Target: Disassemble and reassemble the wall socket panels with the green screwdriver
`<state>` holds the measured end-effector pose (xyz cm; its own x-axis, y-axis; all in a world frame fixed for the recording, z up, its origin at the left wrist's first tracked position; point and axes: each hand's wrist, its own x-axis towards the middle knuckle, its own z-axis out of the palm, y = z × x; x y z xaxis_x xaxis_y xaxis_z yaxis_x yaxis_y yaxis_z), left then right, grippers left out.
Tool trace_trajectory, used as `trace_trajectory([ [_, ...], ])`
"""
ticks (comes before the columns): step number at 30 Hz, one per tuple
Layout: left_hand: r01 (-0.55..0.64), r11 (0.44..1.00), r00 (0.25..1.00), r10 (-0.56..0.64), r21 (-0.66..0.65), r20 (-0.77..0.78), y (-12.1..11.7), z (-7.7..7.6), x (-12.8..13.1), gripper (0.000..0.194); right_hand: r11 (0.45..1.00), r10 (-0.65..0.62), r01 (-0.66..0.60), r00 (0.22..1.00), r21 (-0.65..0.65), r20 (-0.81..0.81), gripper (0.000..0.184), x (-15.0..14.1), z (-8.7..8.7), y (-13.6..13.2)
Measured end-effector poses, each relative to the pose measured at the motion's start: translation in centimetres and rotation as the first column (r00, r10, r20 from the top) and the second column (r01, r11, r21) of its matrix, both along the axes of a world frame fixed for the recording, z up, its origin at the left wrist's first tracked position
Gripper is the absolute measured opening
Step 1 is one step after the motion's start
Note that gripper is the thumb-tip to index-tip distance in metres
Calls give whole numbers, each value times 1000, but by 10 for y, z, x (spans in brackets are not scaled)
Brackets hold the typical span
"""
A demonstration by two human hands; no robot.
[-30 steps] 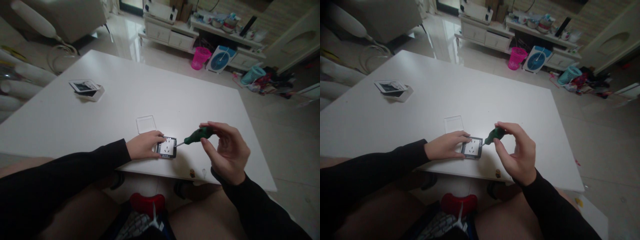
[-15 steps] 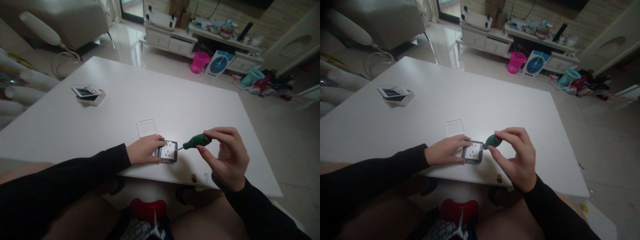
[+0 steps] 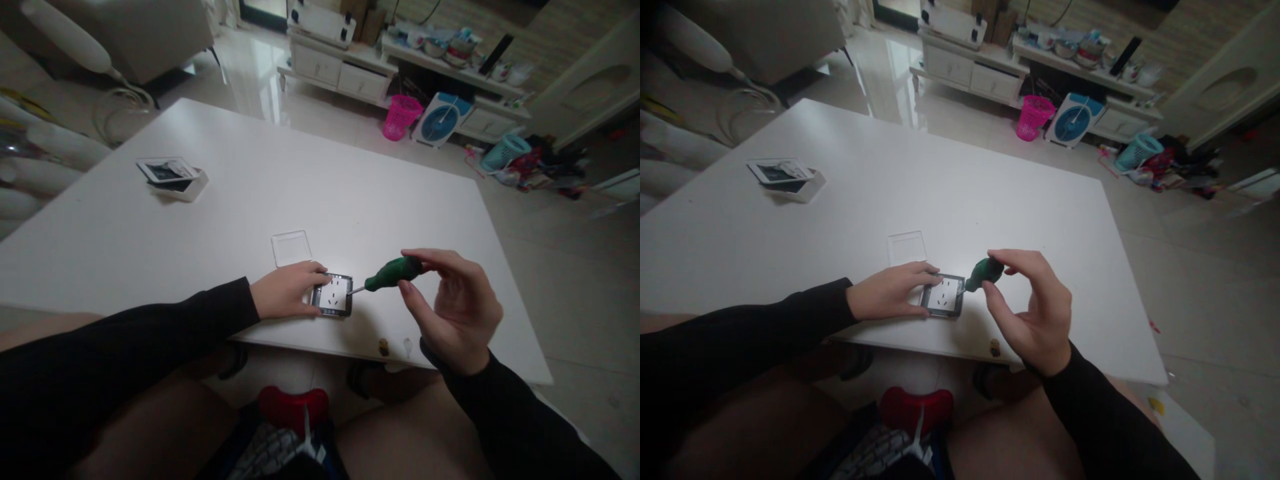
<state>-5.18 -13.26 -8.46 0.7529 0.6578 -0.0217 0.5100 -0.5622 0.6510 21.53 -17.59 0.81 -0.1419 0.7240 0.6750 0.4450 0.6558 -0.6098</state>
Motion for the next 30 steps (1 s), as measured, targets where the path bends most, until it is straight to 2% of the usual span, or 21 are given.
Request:
trace_trajectory([
  [4,-1,1000,1000,1,-1,-31,0,2,1,64,999,45,-44,997,-6,56,43,0,1,0],
  [8,3,1000,1000,-3,18,-17,0,1,1,62,997,-45,36,987,65,153,46,5,1,1],
  [11,4,999,1000,-5,33,12,0,-2,0,61,996,-74,65,980,58,186,49,6,1,0],
  [17,1,1000,1000,-1,-1,-11,0,3,1,63,1000,10,-8,998,-20,61,54,-1,0,-2],
  [19,-1,1000,1000,1,-2,-7,-1,5,1,63,1000,17,-16,995,-15,98,52,0,1,-1],
  [24,-1,1000,1000,1,7,-1,0,3,1,64,998,-68,64,987,30,147,53,5,0,2],
  [30,1,1000,1000,-1,0,-1,0,2,1,63,999,-7,13,994,-53,113,52,2,1,0],
])
